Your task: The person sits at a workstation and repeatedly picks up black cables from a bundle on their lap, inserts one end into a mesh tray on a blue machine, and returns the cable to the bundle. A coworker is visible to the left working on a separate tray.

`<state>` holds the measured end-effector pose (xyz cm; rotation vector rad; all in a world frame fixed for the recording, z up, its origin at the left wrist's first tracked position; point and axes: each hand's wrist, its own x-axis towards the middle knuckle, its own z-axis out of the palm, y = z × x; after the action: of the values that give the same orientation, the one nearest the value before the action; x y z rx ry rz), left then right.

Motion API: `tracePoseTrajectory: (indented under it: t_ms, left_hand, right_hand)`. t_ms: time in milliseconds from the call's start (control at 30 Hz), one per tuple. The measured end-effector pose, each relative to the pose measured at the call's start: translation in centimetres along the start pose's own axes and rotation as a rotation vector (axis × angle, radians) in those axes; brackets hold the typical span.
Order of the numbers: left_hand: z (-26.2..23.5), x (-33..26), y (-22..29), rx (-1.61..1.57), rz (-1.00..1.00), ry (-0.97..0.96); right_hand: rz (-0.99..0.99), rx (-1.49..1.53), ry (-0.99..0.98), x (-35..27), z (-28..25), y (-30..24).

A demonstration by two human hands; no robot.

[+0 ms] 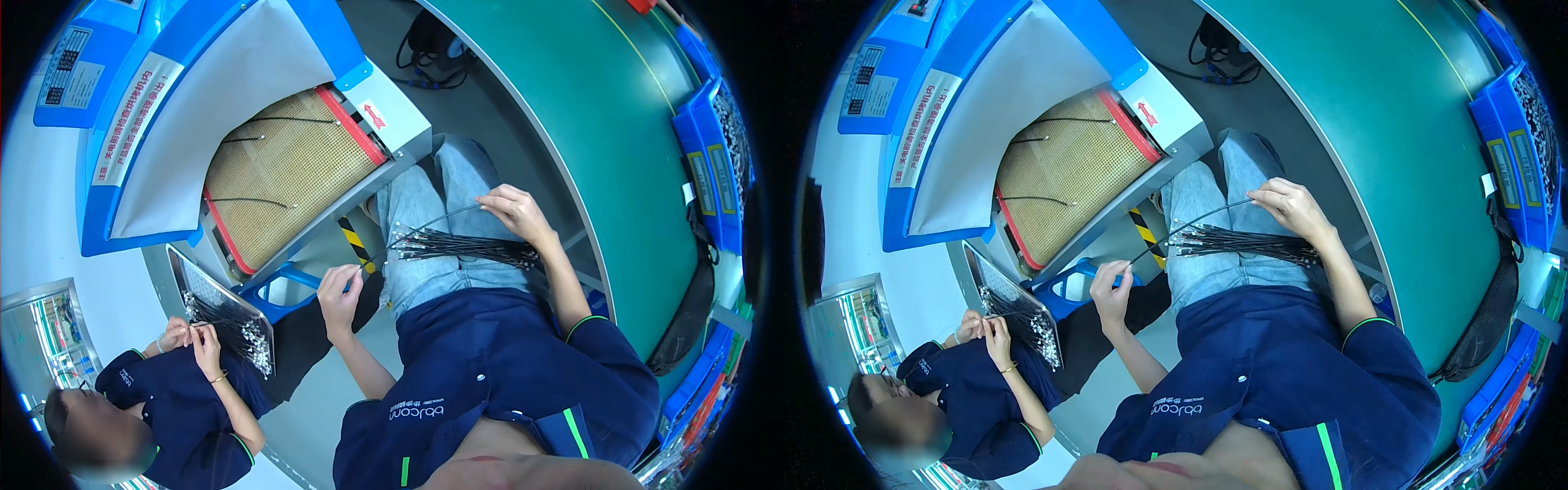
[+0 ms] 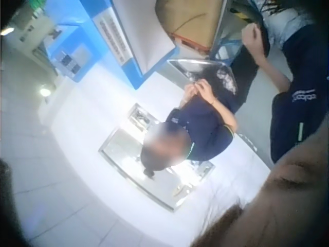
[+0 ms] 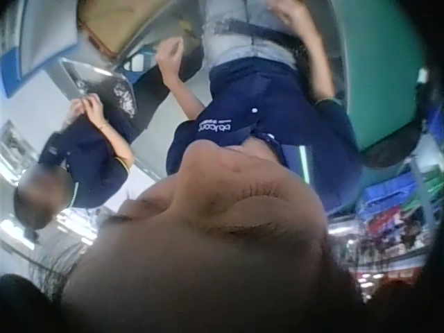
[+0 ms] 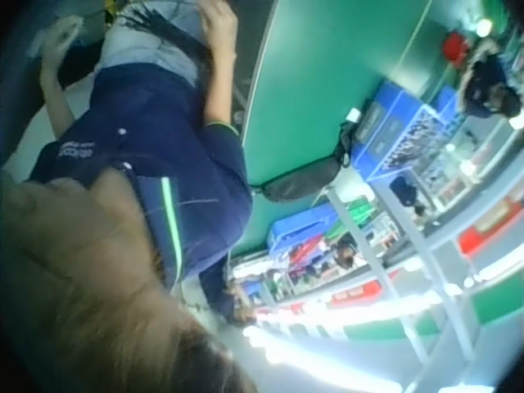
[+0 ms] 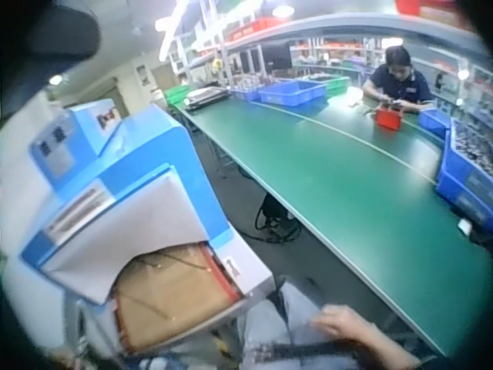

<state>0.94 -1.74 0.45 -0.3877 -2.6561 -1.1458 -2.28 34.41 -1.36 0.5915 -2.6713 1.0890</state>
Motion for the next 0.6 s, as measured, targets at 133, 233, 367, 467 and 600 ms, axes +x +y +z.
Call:
tracePoseTrajectory:
  t_ms: [133,233,367,467,600]
  left_hand:
    - [-0.28,-0.40,-0.23,0.004,-0.023,0.014]
    - [-0.51,-0.49,-0.47,0.021,-0.039,0.030]
    - [-0.70,-0.38,-0.64,0.033,-0.026,0.051]
    - [-0.59,-0.74,-0.65,0.012,-0.042,0.056]
    - [-0.50,-0.90,-0.71,-0.002,-0.056,0.062]
  right_hand:
    - [0.054,0.150,0.042,-0.15,0.27,-0.14]
    - [0.181,0.262,0.016,-0.46,-0.08,-0.55]
    - [0.112,0.323,0.029,-0.48,-0.40,-0.35]
    - [0.100,0.345,0.054,-0.29,-0.02,0.06]
    - [-0.020,0.316,0.094,0.24,-0.45,-0.24]
